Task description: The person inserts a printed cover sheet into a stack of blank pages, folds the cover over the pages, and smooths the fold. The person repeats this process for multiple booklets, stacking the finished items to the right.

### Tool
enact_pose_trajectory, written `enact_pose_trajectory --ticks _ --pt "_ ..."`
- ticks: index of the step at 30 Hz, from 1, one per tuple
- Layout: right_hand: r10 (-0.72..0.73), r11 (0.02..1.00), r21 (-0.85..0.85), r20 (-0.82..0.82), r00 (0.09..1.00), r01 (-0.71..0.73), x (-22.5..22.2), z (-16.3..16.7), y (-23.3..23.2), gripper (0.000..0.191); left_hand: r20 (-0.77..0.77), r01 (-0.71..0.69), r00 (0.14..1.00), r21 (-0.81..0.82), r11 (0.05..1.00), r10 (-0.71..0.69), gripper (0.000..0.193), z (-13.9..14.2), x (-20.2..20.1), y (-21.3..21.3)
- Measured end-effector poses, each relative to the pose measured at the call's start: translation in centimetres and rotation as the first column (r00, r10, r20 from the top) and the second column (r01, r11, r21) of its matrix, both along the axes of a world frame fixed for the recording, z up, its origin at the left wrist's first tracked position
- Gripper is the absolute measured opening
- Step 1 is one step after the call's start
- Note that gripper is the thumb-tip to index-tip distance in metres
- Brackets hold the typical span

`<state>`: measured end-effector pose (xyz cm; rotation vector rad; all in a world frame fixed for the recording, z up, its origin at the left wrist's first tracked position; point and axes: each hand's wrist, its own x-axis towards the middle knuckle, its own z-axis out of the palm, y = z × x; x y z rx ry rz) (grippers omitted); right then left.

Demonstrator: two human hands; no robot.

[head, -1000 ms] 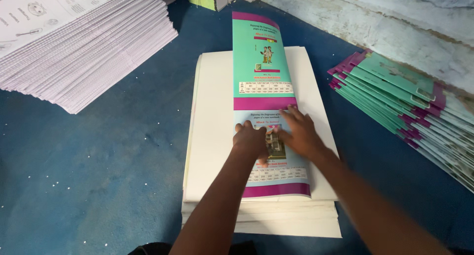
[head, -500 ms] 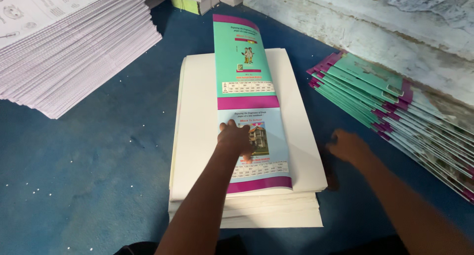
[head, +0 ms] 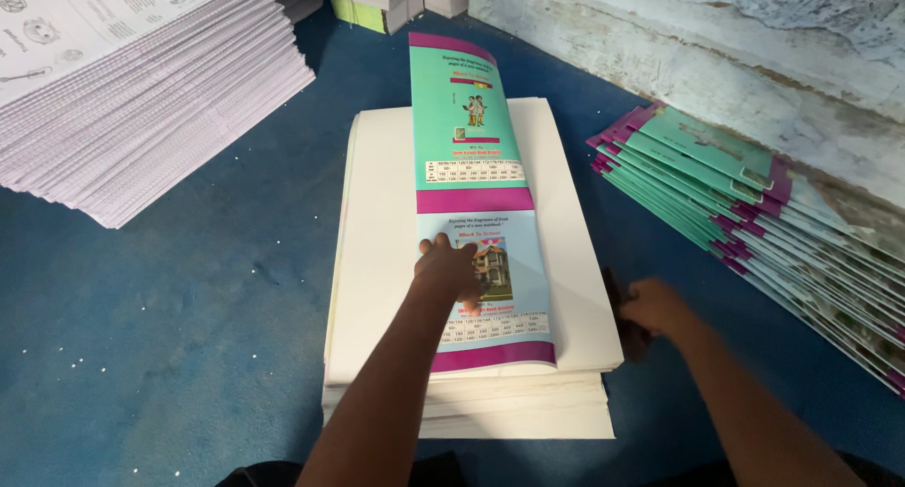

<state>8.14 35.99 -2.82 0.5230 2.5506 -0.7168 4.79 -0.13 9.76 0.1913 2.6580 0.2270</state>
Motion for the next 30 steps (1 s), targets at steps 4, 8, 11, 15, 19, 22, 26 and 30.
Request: enact_pose_trajectory --ticks 4,8,11,15,19,22,26,30 --pt "0.005 0.989 0.146 -0.207 0.978 0.026 0.2 2.6 -0.7 0.036 0.002 0.001 1.0 -0.007 1.0 -0.001 0.108 0.1 0.2 -0.1" --pt "0.117 0.992 0.101 -0.554 0.824 -0.073 0.9 5.6 -3.0 0.037 0.003 0.001 1.0 -0.008 1.0 -0.001 0.106 0.3 0.2 -0.1" --pt "0.299 0.951 0.164 -0.717 0.63 -0.264 1.5 7.3 -6.3 0.044 -0.006 0.004 1.0 -0.001 1.0 -0.004 0.11 0.3 0.2 -0.2" --pt "0.458 0.874 0.236 -0.692 0.558 -0.425 2.4 9.1 -10.4 0.058 -0.018 0.016 1.0 0.001 1.0 -0.016 0.104 0.3 0.2 -0.2" --pt "0.584 0.784 0.294 -0.646 0.491 -0.546 3.2 10.0 -12.6 0.056 -0.021 0.022 1.0 -0.006 1.0 -0.022 0.1 0.3 0.1 -0.3" --pt "0.613 0.757 0.287 -0.622 0.487 -0.587 3.3 10.0 -13.0 0.054 -0.022 0.023 0.999 -0.017 1.0 -0.023 0.1 0.2 0.2 -0.1" --pt "0.626 0.747 0.323 -0.636 0.451 -0.58 2.2 8.9 -12.9 0.051 -0.017 0.051 0.999 -0.059 0.997 -0.052 0.103 -0.1 -0.3 0.0" --pt "0.572 0.789 0.315 -0.691 0.443 -0.527 0.1 7.7 -12.6 0.047 0.009 0.122 0.993 -0.131 0.984 -0.122 0.104 -0.5 -0.9 0.3"
